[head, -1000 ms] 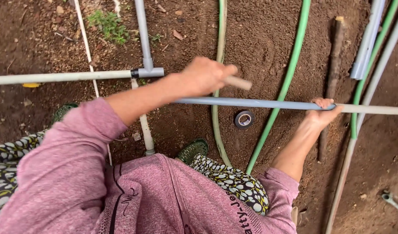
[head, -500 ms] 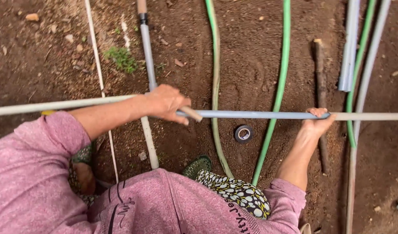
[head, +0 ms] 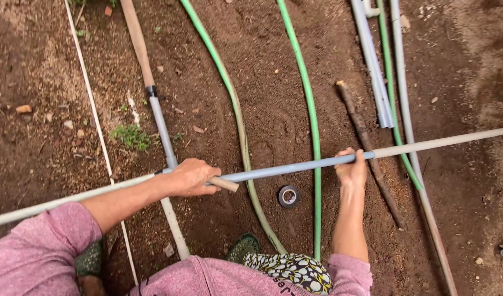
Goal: The person assembles a PVC pipe structure by inserting a long pipe into a T-junction and securing it with black tape. They repeatedly adjust the pipe alignment and wrap the tape around the connection point to ensure a tight fit.
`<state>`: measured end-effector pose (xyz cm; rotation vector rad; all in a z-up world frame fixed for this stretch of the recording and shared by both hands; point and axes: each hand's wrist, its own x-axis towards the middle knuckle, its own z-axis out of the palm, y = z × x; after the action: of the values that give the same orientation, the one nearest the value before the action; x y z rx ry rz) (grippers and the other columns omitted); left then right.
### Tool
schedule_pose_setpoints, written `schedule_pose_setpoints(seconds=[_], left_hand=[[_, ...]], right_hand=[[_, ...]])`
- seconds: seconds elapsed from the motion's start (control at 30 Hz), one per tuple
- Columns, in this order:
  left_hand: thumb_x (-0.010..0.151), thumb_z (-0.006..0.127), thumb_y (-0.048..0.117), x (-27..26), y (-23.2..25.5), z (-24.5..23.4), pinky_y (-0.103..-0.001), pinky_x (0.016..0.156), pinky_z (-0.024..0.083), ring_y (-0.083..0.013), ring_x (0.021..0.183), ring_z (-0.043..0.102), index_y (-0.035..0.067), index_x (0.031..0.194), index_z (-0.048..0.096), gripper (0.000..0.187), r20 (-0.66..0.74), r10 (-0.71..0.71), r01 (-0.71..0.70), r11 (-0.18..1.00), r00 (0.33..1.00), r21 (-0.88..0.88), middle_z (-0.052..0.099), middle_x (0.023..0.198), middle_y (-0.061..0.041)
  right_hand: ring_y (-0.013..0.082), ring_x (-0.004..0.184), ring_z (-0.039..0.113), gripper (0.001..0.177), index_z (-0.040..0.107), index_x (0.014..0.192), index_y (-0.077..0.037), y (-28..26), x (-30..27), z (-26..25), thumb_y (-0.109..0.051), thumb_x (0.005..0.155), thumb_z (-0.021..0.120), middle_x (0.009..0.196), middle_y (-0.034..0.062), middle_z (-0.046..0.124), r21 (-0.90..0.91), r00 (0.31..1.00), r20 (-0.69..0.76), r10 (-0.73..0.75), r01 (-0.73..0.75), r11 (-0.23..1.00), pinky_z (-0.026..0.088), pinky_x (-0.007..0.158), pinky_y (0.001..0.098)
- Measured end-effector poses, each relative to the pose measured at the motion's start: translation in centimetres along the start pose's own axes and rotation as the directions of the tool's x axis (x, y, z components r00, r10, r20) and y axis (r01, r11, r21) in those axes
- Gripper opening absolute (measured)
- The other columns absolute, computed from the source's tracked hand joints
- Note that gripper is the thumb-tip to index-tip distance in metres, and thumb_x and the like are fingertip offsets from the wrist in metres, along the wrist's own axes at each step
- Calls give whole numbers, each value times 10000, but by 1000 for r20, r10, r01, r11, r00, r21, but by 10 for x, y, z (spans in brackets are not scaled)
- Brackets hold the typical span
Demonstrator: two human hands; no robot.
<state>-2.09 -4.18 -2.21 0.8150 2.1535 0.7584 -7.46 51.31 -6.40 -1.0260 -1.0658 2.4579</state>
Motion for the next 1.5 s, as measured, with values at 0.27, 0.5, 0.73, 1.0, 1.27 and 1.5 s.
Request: schedule_pose_setpoints(seconds=[0.27,0.5,0.73,1.0,1.27,1.5], left_hand=[[1007,682,174,-1,2,-6,-382,796,643,-258,794,793,157,1075,705,73,47,-40,44,995,998,-85,848,909,-89],[991,682,179,4,-11,6,-384,848,643,-240,795,796,182,1041,679,51,0,9,-9,996,1000,-90,845,868,-24],[989,678,162,-1,-4,-1,-402,867,622,-271,810,784,148,1064,672,77,-6,42,-42,999,999,-26,823,847,-53],[1067,657,433,-29,39,-56,-374,817,649,-214,859,767,139,1232,686,339,-7,-37,37,999,999,1,775,930,-67],[1170,378,386,-100,51,-135,-297,644,548,-195,648,571,67,1313,612,421,-34,-397,378,895,917,-235,678,919,-111],[1186,528,205,-159,6,-130,-298,488,455,-239,556,545,76,1184,609,153,39,-638,577,667,769,-470,662,766,-133]], right_hand=[[154,901,610,397,596,1216,-91,18,-77,18,-464,1171,470,1006,-12,459,-590,959,161,233,-96,802,592,941,426],[84,684,654,437,664,1233,-127,72,-78,10,-533,1077,629,1051,54,756,-458,819,365,442,-255,852,634,769,336],[50,667,620,357,642,1252,-103,101,-97,16,-422,1101,589,1207,114,765,-445,776,428,463,-266,855,615,746,312],[89,732,646,342,650,1251,-82,113,-108,18,-384,1091,620,1214,139,782,-389,786,428,447,-286,876,623,801,344],[81,696,636,323,677,1220,-104,115,-112,15,-396,1110,595,1193,118,795,-378,807,402,433,-284,881,626,804,337],[186,777,760,212,782,1091,-29,84,-165,67,-231,1042,741,1070,177,815,-249,825,438,357,-271,930,662,669,292]])
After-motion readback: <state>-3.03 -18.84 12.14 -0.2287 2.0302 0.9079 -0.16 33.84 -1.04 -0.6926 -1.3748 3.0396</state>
